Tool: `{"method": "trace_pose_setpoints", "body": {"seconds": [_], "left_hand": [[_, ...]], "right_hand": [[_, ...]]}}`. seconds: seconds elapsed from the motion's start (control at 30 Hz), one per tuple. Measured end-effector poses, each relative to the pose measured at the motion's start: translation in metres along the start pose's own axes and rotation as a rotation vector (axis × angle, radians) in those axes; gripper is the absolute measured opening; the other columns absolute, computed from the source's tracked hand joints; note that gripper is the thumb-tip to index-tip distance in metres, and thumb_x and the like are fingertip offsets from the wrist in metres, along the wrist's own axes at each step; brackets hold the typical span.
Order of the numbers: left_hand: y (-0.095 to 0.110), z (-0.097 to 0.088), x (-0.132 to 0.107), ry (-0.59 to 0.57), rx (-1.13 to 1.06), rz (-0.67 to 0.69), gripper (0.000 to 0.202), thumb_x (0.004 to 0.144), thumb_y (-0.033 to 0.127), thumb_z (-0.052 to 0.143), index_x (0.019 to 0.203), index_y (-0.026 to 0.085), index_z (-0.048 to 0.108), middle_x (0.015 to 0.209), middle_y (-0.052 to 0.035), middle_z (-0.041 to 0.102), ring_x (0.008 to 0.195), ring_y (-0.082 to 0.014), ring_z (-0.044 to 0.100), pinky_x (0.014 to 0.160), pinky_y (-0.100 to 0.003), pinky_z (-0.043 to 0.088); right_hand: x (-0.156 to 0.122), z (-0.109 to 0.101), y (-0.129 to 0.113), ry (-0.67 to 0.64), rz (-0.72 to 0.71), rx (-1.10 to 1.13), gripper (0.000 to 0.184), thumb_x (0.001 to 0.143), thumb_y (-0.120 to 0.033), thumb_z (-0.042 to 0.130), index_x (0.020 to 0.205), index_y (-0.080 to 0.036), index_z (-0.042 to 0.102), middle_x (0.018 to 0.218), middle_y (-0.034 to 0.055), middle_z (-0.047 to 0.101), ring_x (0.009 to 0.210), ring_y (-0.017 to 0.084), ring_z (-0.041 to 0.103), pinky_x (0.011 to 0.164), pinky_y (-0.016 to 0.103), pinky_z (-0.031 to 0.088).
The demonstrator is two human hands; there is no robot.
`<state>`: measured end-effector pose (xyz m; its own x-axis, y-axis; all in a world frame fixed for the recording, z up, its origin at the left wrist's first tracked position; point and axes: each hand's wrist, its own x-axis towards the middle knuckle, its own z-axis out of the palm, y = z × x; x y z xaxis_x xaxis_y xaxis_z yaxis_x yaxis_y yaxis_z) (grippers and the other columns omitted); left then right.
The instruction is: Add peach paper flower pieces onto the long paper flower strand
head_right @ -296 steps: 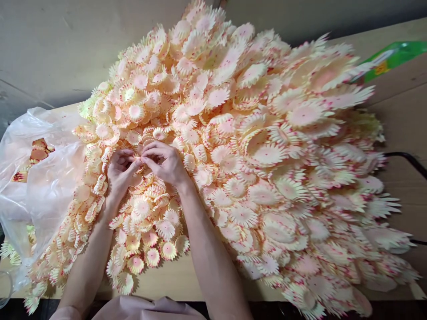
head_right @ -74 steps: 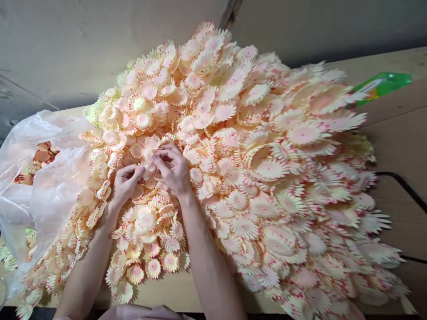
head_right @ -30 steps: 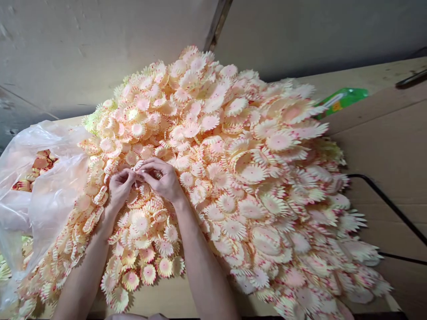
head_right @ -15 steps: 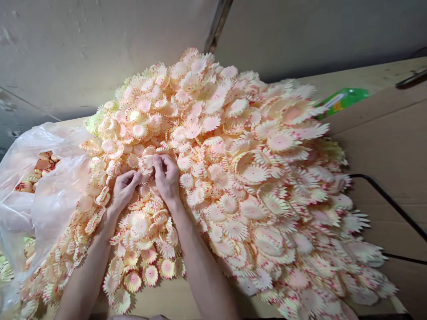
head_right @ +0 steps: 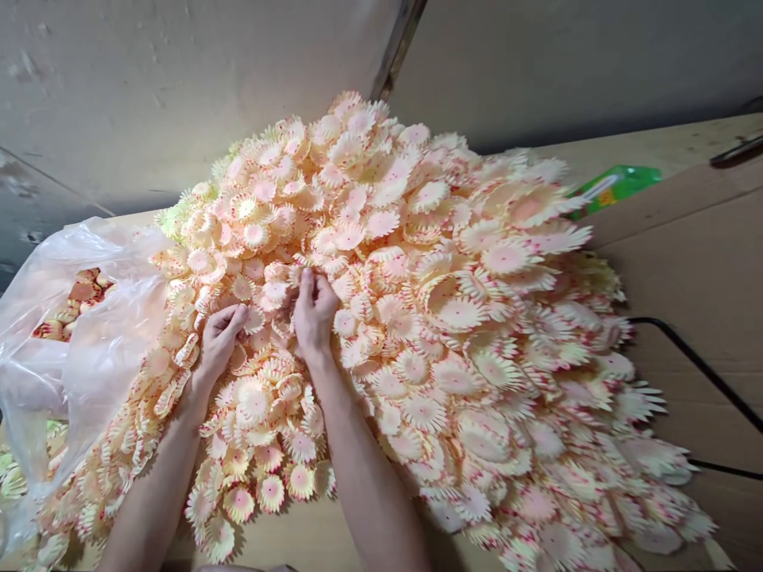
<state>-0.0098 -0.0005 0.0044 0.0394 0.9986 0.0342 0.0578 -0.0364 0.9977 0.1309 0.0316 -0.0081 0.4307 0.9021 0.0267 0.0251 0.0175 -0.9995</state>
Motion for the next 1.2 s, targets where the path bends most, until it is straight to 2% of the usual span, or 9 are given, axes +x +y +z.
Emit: {"method": "trace_pose_setpoints", "body": {"seconds": [0.2, 0.4, 0.47, 0.67, 0.73, 0.87, 0.93, 1.07, 1.2], "left_hand": [[-0.011, -0.001, 0.003, 0.065, -0.094, -0.034, 0.055, 0.078, 0.066, 0.06, 0.056, 0.017, 0.047, 0.05, 0.0041, 0.042, 0.047, -0.0064, 0.036, 0.048, -0.022, 0.031], [-0.017, 0.0, 0.005, 0.093, -0.143, -0.085, 0.051, 0.076, 0.067, 0.06, 0.067, 0.017, 0.057, 0.052, 0.0041, 0.049, 0.046, -0.0066, 0.042, 0.048, -0.021, 0.036], [-0.016, 0.0, 0.005, 0.063, -0.153, -0.074, 0.05, 0.077, 0.066, 0.061, 0.066, 0.017, 0.057, 0.053, 0.0038, 0.049, 0.048, -0.0069, 0.043, 0.05, -0.021, 0.037], [-0.008, 0.0, 0.003, -0.017, -0.217, -0.046, 0.047, 0.081, 0.063, 0.058, 0.067, 0.018, 0.056, 0.056, 0.0021, 0.051, 0.052, -0.0082, 0.046, 0.054, -0.023, 0.04], [-0.005, 0.001, 0.002, -0.03, -0.211, -0.053, 0.048, 0.081, 0.064, 0.057, 0.069, 0.018, 0.056, 0.056, 0.002, 0.051, 0.051, -0.0083, 0.045, 0.054, -0.023, 0.039], [-0.004, 0.001, 0.002, -0.057, -0.174, -0.048, 0.048, 0.081, 0.063, 0.057, 0.067, 0.018, 0.054, 0.055, 0.0026, 0.051, 0.05, -0.0081, 0.045, 0.053, -0.023, 0.037], [-0.005, 0.0, 0.001, -0.059, -0.164, -0.018, 0.048, 0.083, 0.062, 0.056, 0.066, 0.017, 0.054, 0.055, 0.0027, 0.051, 0.051, -0.008, 0.046, 0.054, -0.023, 0.037], [-0.008, 0.0, 0.003, -0.057, -0.16, 0.023, 0.047, 0.083, 0.06, 0.057, 0.064, 0.017, 0.053, 0.056, 0.0028, 0.052, 0.052, -0.0073, 0.045, 0.056, -0.022, 0.037], [-0.012, 0.001, 0.005, -0.06, -0.17, 0.032, 0.049, 0.08, 0.062, 0.059, 0.062, 0.017, 0.053, 0.054, 0.0032, 0.051, 0.051, -0.0075, 0.045, 0.055, -0.022, 0.036]], "right_hand": [[0.005, -0.004, 0.001, -0.068, -0.115, 0.201, 0.037, 0.08, -0.055, 0.065, 0.085, -0.022, 0.05, 0.077, -0.0013, 0.053, 0.066, 0.013, 0.051, 0.063, 0.026, 0.044], [-0.001, -0.011, -0.012, -0.49, -0.269, 0.099, 0.028, 0.074, -0.044, 0.076, 0.077, -0.019, 0.062, 0.095, 0.0044, 0.06, 0.079, 0.014, 0.06, 0.069, 0.028, 0.051], [-0.003, -0.012, -0.014, -0.546, -0.301, 0.042, 0.023, 0.077, -0.042, 0.074, 0.077, -0.019, 0.068, 0.097, 0.0061, 0.063, 0.088, 0.017, 0.062, 0.074, 0.031, 0.053], [-0.003, -0.009, -0.007, -0.292, -0.348, 0.054, 0.016, 0.081, -0.036, 0.071, 0.079, -0.02, 0.07, 0.091, 0.0057, 0.065, 0.077, 0.016, 0.064, 0.065, 0.03, 0.055], [-0.004, -0.008, -0.01, -0.209, -0.408, 0.033, 0.014, 0.082, -0.035, 0.069, 0.085, -0.021, 0.07, 0.097, 0.0067, 0.067, 0.082, 0.017, 0.065, 0.071, 0.034, 0.057], [-0.017, -0.019, -0.042, -0.164, -0.59, -0.055, 0.025, 0.084, -0.033, 0.067, 0.108, -0.025, 0.068, 0.12, 0.0082, 0.065, 0.116, 0.025, 0.06, 0.097, 0.048, 0.052], [-0.034, -0.036, -0.069, -0.17, -0.682, -0.075, 0.024, 0.084, -0.027, 0.068, 0.109, -0.027, 0.068, 0.122, 0.0071, 0.065, 0.118, 0.026, 0.06, 0.098, 0.05, 0.052], [-0.083, -0.087, -0.108, -0.459, -0.751, -0.137, 0.027, 0.081, -0.013, 0.07, 0.101, -0.031, 0.069, 0.088, 0.0018, 0.073, 0.082, 0.021, 0.07, 0.072, 0.038, 0.06], [-0.129, -0.131, -0.092, -0.912, -0.577, -0.551, 0.019, 0.083, -0.013, 0.067, 0.098, -0.025, 0.07, 0.089, 0.0027, 0.074, 0.084, 0.019, 0.071, 0.076, 0.032, 0.061]]}}
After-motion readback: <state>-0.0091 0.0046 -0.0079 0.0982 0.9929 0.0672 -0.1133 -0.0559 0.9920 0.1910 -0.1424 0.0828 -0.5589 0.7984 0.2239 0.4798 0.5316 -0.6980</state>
